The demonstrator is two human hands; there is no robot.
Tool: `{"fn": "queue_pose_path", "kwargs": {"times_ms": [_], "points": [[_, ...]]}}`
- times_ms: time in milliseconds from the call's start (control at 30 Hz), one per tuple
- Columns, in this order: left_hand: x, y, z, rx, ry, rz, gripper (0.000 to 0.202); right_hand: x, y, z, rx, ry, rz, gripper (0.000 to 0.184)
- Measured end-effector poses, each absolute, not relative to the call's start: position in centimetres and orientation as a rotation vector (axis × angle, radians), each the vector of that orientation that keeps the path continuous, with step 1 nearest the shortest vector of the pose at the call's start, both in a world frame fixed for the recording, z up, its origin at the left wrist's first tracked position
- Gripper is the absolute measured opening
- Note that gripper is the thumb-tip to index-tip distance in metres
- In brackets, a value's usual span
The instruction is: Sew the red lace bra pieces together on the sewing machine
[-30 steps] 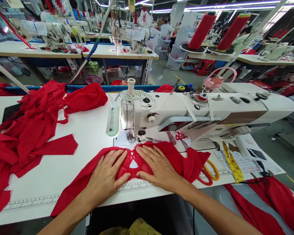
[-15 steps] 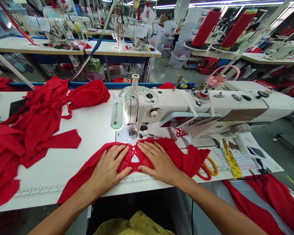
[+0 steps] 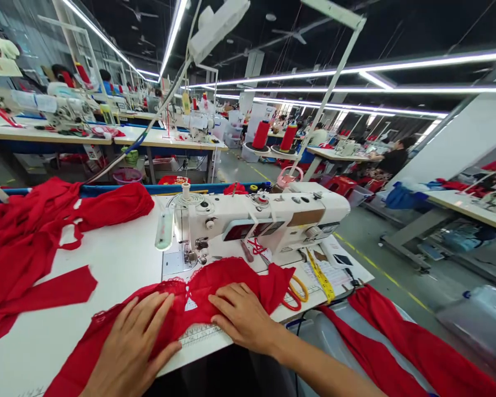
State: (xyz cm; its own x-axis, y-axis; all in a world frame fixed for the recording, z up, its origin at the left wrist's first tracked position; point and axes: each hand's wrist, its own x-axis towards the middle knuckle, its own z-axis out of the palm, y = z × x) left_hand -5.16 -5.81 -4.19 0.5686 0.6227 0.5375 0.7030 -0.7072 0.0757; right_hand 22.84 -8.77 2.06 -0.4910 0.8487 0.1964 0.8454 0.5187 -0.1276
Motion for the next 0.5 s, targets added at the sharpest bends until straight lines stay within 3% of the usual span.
{"fn": "queue_pose_path", "kwargs": {"times_ms": [133, 233, 500], "points": [[-7.3, -7.3, -5.6, -2.509, -1.184, -0.647, 0.030, 23.2, -9.6, 2.1, -1.411, -2.563, -0.040, 0.034], [-8.4, -6.0, -4.8, -2.558, -1.125, -0.469, 0.036, 23.1, -10.2, 2.0, -1.334, -2.569, -0.067, 0.034], [-13.8, 4.4, 7.8, -2.124, -1.698, -0.597, 0.038, 28.4, -8.6, 1.3, -1.393, -1.847, -0.345, 0.040]]}}
